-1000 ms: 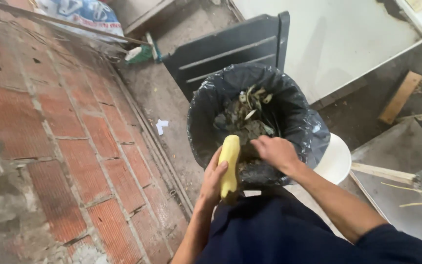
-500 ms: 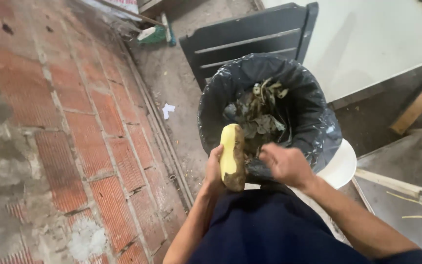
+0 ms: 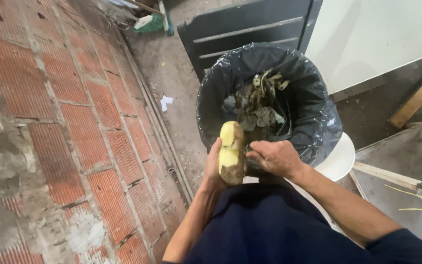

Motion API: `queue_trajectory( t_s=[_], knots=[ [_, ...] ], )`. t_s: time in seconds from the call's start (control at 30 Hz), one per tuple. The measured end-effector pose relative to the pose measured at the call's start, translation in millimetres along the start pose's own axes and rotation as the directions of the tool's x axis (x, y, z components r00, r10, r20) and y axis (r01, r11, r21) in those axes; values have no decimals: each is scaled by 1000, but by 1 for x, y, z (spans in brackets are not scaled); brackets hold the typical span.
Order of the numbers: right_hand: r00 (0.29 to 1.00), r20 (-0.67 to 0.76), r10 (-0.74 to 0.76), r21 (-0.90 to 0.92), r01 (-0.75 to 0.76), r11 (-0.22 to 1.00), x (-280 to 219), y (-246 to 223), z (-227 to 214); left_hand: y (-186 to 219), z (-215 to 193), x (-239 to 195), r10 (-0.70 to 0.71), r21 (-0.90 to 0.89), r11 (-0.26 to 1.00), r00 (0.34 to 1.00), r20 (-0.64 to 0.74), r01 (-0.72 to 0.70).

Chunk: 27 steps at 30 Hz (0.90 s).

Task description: Peeling potatoes into a trash can using a knife.

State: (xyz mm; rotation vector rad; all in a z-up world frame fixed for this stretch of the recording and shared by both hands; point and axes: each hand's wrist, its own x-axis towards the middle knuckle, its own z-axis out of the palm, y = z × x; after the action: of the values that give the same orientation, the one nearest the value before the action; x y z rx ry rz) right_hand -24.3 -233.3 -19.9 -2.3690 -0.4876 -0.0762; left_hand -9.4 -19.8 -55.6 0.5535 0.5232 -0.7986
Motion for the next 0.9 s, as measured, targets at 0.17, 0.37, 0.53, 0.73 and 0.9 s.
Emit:
queue_trajectory(
  t_s=[0.17,0.37,0.53,0.73,0.9],
  knots=[
    [997,-43,57,-85,-60,995,7,16,15,1,-2,-5,-28,-47,998,999,32,29],
    [922,-4,386,-213,-378,901,10,62,24,7,21,-26,-111,-13,993,984,136,114],
    [901,-104,422,-54,-429,902,14,35,-3,28,31,-17,-88,-21,996,993,84,90],
    [986,42,161,141,-165,976,-12,-19,-21,18,-1,2,-37,81,996,999,-14,38],
    [1000,14,-16,133,14,991,-14,-21,-14,11,14,1,-53,-85,995,995,-84,46]
  ],
)
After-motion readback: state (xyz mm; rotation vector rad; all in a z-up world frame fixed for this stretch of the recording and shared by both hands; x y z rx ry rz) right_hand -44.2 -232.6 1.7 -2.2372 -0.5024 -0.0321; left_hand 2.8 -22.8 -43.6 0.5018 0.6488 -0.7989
